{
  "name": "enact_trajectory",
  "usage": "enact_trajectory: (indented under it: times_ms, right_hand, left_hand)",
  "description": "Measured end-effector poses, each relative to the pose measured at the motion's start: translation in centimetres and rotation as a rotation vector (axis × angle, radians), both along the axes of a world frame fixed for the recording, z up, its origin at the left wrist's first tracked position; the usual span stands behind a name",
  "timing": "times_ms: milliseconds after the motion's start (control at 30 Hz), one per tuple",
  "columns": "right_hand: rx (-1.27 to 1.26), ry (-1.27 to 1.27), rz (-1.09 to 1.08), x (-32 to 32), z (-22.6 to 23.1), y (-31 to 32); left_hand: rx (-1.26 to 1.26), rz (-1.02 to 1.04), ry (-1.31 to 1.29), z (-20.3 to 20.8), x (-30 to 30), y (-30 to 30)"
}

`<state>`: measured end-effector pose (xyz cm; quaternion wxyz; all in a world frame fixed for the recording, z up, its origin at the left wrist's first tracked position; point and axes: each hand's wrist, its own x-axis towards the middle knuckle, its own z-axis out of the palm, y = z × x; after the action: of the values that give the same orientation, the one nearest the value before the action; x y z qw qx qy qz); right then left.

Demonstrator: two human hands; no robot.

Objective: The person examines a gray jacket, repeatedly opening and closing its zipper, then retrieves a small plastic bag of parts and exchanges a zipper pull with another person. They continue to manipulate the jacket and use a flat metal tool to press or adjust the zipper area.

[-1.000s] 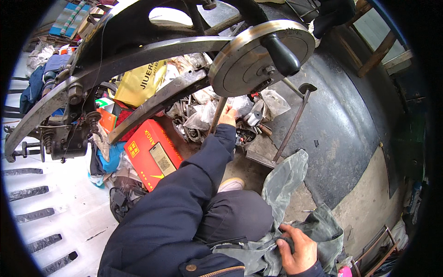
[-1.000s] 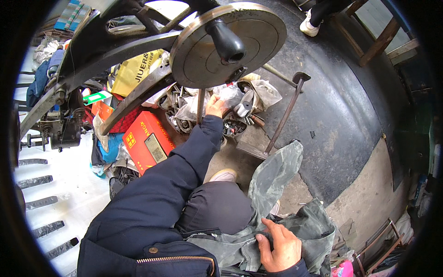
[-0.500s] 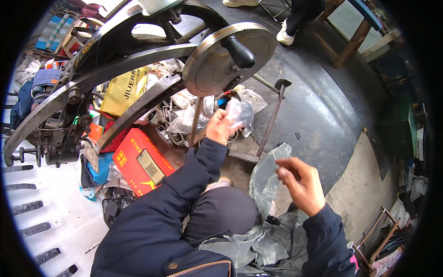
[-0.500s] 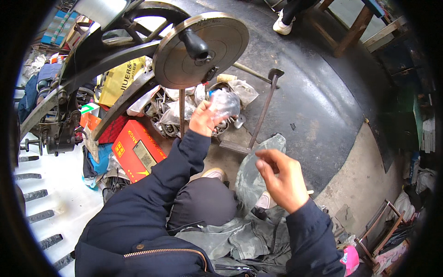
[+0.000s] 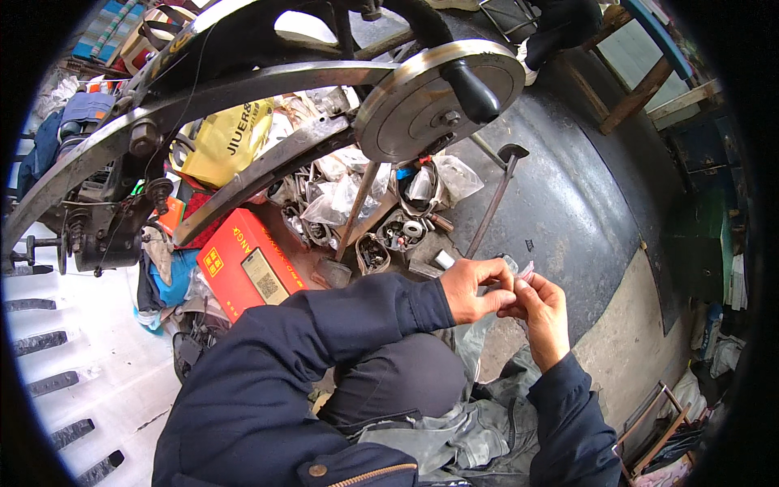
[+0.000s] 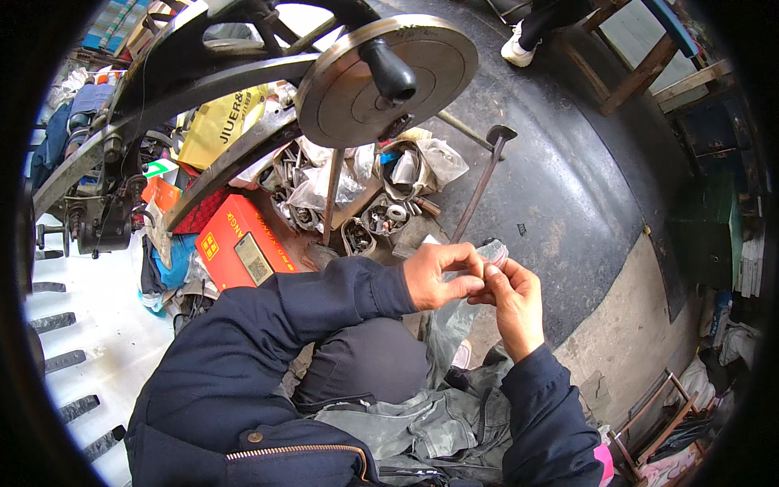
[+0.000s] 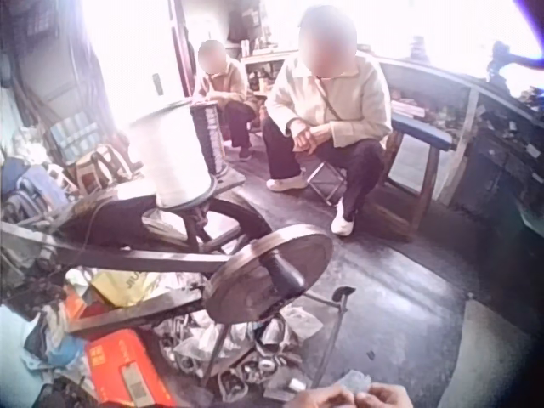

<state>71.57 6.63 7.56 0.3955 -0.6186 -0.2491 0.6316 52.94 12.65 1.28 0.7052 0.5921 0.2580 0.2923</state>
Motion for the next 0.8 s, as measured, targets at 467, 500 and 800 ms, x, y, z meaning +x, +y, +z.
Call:
enact_trajectory:
  times_ms: [467,500,800]
  right_hand:
    - [-0.052,-0.013,0.099,-0.4,1.4,0.6]
    - [-0.055,-0.017,0.11,-0.4,1.5,0.6]
    - [-0.029,0.005,0.076,0.1,1.5,0.5]
  left_hand:
    - [-0.281,-0.027,-0.106,-0.7,-1.0,0.3]
    - [-0.27,-0.03,-0.083,-0.5,-0.9,0.4]
    - [-0.144,-0.028,-0.09,0.3,-0.7,0.2]
